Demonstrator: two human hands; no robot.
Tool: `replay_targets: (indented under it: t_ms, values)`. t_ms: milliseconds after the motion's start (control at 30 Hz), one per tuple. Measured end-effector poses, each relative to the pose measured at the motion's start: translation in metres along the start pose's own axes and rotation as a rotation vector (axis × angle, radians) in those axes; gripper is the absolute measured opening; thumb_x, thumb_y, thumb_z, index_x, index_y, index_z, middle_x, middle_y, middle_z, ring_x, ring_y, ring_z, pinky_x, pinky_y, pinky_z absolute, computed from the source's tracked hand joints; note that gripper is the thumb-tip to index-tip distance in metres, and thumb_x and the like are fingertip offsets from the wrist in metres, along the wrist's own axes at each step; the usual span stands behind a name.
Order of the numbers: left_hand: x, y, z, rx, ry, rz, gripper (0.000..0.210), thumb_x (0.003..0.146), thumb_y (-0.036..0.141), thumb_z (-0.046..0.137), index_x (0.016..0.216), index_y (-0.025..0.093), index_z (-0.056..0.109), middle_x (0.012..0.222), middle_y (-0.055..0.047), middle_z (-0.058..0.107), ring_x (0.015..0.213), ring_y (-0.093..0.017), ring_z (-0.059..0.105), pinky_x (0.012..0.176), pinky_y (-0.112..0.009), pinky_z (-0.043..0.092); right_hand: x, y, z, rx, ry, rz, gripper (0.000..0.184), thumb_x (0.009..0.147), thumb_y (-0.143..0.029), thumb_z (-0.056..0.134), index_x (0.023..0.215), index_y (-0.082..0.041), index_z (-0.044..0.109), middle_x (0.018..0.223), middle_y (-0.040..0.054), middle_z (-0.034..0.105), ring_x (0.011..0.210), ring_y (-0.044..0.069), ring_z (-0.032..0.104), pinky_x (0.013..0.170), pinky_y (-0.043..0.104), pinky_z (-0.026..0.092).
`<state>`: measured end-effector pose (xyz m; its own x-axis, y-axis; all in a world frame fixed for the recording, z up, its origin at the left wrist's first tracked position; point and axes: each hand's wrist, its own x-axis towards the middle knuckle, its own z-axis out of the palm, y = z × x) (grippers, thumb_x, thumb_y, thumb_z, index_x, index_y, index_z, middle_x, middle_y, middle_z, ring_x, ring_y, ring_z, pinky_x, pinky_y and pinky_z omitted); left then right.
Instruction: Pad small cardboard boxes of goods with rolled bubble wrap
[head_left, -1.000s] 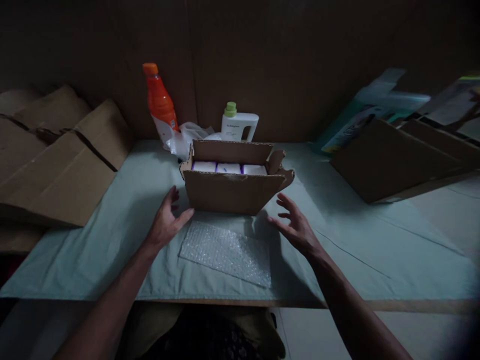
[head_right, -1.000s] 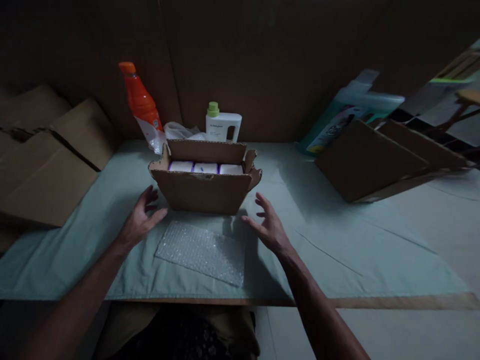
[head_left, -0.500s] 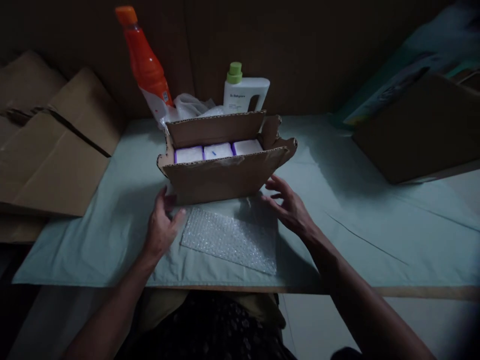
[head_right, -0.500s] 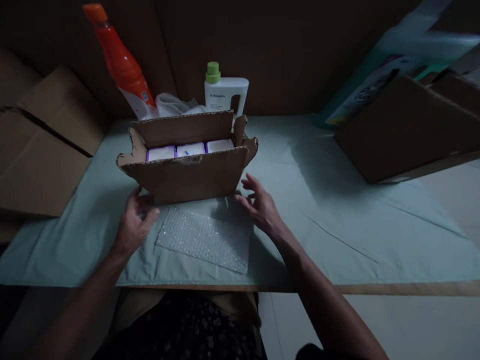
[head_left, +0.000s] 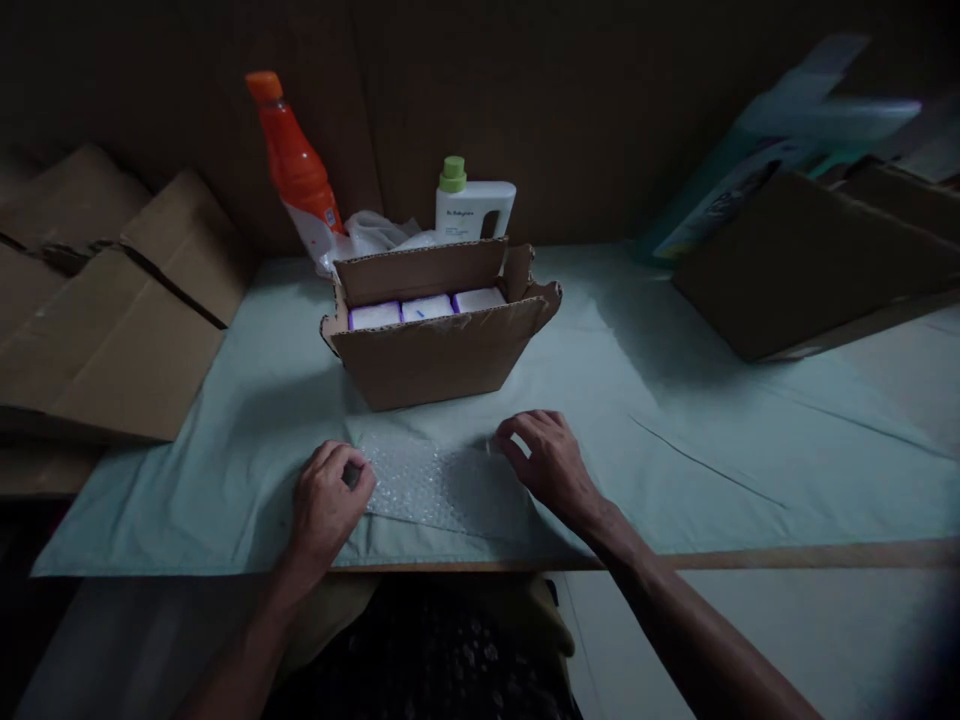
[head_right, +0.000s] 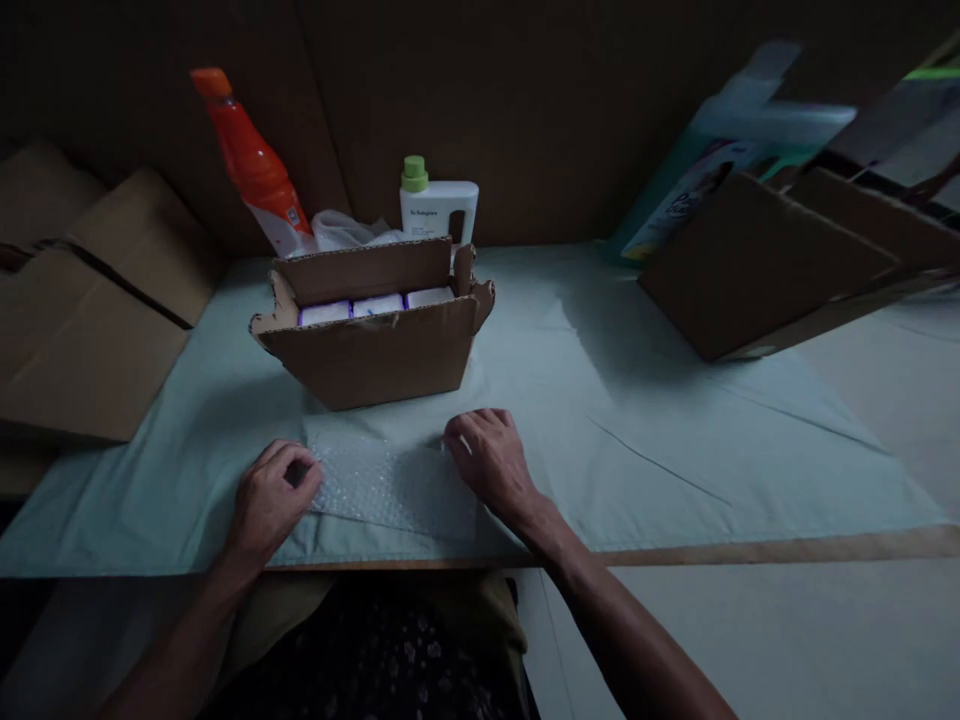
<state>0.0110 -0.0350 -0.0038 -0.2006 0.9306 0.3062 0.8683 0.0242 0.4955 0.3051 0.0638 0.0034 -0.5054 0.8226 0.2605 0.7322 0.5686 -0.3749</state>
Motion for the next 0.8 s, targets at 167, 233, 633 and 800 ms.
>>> replay_targets:
  t_ms: [167, 233, 633, 800]
  values:
    - [-0.012, -0.014, -0.004, 0.041, -0.035, -0.081, 0.014, 0.084, 0.025, 0.055, 0.071, 0.023, 0.059, 0.076, -0.002, 0.065, 0.071, -0.019, 0.062, 0.069, -0.031, 0.047, -0.009, 0.013, -0.004, -0.101, -0.070, -0.025, 0.029, 0.087, -0.028, 0.069, 0.116, -0.025, 0.070, 0.125, 0.0102, 0.073, 0.110, 0.032, 0.065, 0.087, 0.045, 0.048]
    - [-0.015, -0.016, -0.004, 0.032, -0.030, -0.079, 0.015, 0.086, 0.028, 0.055, 0.072, 0.023, 0.059, 0.077, -0.002, 0.066, 0.072, -0.019, 0.063, 0.071, -0.031, 0.048, -0.022, 0.013, 0.003, -0.101, -0.067, -0.017, 0.022, 0.088, -0.029, 0.068, 0.110, -0.026, 0.071, 0.130, 0.0097, 0.071, 0.113, 0.031, 0.064, 0.087, 0.046, 0.049]
    - [0.005, -0.009, -0.003, -0.061, -0.011, -0.119, 0.016, 0.086, 0.038, 0.062, 0.090, 0.023, 0.065, 0.086, -0.003, 0.070, 0.072, -0.019, 0.065, 0.072, -0.033, 0.053, 0.002, 0.024, -0.001, 0.044, 0.095, 0.119, 0.018, 0.091, -0.031, 0.060, 0.104, -0.023, 0.069, 0.114, 0.0120, 0.077, 0.104, 0.032, 0.071, 0.088, 0.050, 0.052]
    - [0.043, -0.017, 0.000, -0.155, 0.070, -0.133, 0.048, 0.084, 0.041, 0.065, 0.127, 0.019, 0.059, 0.118, -0.012, 0.069, 0.102, -0.025, 0.069, 0.092, -0.043, 0.057, 0.031, 0.051, -0.001, 0.241, 0.107, 0.188, 0.050, 0.089, -0.045, 0.064, 0.133, -0.023, 0.061, 0.133, 0.0146, 0.069, 0.114, 0.034, 0.068, 0.093, 0.053, 0.056]
